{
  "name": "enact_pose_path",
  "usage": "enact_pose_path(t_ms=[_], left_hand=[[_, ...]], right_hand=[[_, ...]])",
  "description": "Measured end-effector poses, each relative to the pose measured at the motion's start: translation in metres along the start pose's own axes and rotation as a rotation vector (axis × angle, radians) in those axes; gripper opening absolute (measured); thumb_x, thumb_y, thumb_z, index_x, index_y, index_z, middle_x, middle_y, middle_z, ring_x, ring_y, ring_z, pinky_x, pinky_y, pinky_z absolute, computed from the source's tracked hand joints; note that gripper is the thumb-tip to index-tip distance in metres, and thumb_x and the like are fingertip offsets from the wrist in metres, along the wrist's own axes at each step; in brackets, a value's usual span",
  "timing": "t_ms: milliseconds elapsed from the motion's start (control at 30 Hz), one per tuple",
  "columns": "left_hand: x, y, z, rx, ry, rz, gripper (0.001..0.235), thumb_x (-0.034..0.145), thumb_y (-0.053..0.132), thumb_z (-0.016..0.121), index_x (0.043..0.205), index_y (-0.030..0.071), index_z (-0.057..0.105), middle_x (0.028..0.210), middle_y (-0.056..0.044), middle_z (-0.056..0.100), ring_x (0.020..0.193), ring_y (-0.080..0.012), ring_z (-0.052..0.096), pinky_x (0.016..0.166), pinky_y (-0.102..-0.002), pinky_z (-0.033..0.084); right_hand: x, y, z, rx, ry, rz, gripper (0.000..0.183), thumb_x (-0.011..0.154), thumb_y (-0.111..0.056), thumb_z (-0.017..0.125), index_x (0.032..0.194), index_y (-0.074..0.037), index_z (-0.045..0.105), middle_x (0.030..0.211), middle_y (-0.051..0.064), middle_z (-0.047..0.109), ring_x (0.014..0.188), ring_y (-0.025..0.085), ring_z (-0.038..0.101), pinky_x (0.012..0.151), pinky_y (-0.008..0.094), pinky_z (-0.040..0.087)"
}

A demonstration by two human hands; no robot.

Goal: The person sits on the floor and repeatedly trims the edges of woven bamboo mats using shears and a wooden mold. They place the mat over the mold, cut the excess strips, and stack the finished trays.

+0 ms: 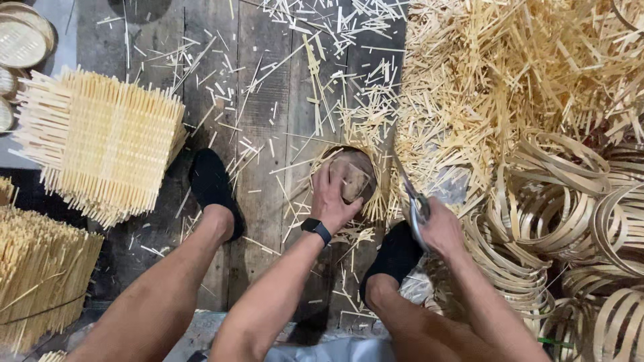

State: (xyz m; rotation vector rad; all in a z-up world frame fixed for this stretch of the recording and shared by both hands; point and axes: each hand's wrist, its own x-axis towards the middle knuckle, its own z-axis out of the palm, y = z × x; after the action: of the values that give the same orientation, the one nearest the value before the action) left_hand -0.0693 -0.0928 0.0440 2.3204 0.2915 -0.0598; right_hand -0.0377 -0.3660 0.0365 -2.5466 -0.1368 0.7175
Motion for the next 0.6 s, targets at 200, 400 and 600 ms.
enact_pose_path(t_ms=[200, 400, 600], left_hand=[[0.001, 0.009, 0.002, -0.052, -0.032, 0.009, 0.109, 0.061, 0.021, 0.090, 0.152, 0.000, 0.033, 0.148, -0.026, 0.045, 0.137, -0.0459, 0.042, 0.118, -0.051, 0.035], [0.011, 0.002, -0.007, -0.030, -0.158, 0.025, 0.109, 0.057, 0.017, 0.089, 0.150, 0.005, 0.035, 0.148, -0.025, 0.045, 0.136, -0.0463, 0.041, 0.118, -0.051, 0.035], [0.021, 0.001, -0.019, 0.033, -0.311, 0.104, 0.115, 0.051, 0.015, 0.090, 0.153, 0.013, 0.035, 0.150, -0.026, 0.041, 0.138, -0.0463, 0.039, 0.118, -0.053, 0.033]], right_hand=[[0.025, 0.013, 0.020, -0.489, -0.034, -0.057, 0.050, 0.086, -0.047, 0.069, 0.101, 0.001, 0.064, 0.093, 0.018, 0.064, 0.085, 0.032, 0.065, 0.079, 0.046, 0.056], [0.034, 0.010, 0.003, -0.502, -0.039, -0.036, 0.045, 0.091, -0.048, 0.063, 0.104, -0.005, 0.066, 0.092, 0.015, 0.065, 0.083, 0.028, 0.064, 0.070, 0.045, 0.056], [0.051, 0.004, 0.003, -0.549, -0.163, 0.039, 0.048, 0.091, -0.049, 0.062, 0.112, -0.006, 0.066, 0.090, 0.013, 0.066, 0.076, 0.024, 0.065, 0.067, 0.042, 0.057]])
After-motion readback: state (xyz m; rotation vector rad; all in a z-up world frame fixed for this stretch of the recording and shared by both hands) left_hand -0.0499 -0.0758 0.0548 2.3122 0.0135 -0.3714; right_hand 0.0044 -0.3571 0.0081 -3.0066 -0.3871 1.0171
